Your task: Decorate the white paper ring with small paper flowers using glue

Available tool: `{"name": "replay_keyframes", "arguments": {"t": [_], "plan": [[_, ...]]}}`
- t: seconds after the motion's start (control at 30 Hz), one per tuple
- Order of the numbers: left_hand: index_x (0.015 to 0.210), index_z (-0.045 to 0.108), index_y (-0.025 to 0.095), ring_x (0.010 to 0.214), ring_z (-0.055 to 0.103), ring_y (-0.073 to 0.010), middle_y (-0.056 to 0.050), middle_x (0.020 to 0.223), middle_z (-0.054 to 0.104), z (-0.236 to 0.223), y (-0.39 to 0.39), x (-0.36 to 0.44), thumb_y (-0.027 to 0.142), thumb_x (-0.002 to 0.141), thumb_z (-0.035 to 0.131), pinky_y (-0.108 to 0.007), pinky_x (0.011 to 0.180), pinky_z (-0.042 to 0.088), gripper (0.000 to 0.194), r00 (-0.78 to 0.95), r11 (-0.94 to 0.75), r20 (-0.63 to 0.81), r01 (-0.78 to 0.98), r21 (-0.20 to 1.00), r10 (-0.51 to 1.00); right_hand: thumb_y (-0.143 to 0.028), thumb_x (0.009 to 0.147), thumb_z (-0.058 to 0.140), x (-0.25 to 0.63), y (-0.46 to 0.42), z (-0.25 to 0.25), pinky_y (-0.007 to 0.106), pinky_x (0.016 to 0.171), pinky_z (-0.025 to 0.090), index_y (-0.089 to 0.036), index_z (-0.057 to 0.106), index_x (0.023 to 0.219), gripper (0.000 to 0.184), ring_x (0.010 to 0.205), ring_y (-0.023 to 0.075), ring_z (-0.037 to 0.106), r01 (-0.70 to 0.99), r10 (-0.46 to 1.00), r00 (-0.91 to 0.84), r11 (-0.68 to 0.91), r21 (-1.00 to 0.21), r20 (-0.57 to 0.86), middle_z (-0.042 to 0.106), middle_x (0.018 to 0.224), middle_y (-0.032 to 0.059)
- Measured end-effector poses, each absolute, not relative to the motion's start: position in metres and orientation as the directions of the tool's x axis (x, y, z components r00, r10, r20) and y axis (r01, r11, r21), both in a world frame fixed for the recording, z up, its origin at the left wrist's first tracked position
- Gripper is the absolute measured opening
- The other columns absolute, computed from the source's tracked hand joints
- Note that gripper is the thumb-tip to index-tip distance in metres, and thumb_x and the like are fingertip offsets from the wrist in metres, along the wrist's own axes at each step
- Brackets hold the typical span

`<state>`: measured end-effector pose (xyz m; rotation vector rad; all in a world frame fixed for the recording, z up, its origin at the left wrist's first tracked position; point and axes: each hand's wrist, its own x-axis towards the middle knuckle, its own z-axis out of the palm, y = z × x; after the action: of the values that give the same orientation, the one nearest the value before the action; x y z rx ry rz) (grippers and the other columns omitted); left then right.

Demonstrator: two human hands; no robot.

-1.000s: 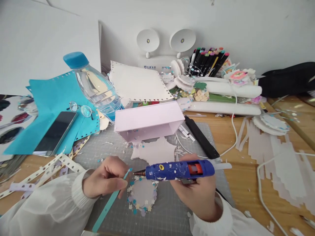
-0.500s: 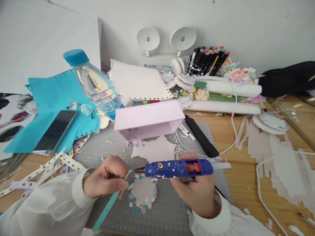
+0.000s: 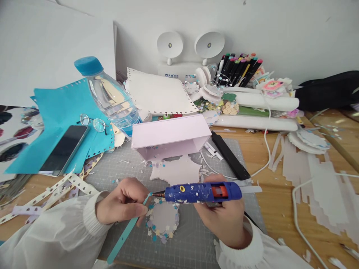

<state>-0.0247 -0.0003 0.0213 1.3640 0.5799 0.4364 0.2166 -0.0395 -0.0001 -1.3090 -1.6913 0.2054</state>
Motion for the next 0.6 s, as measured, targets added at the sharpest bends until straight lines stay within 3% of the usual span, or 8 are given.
{"name": "replay_keyframes", "arguments": {"t": [0.6], "plan": [[0.050, 0.058, 0.012, 0.039, 0.033, -0.0078, -0.001, 0.043, 0.044, 0.0204, -0.0015, -0.0258, 0.038, 0.083, 0.057, -0.024, 0.040, 0.023, 0.042, 0.787, 0.185, -0.137, 0.030, 0.982, 0.601, -0.019, 0.072, 0.064, 0.2146, -0.0371, 0.0067, 0.024, 0.046, 0.045, -0.022, 0.051, 0.072, 0.013, 0.050, 0.0122, 0.055, 0.690, 0.817, 0.013, 0.410, -0.597, 0.577, 0.056, 0.060, -0.0035]]}}
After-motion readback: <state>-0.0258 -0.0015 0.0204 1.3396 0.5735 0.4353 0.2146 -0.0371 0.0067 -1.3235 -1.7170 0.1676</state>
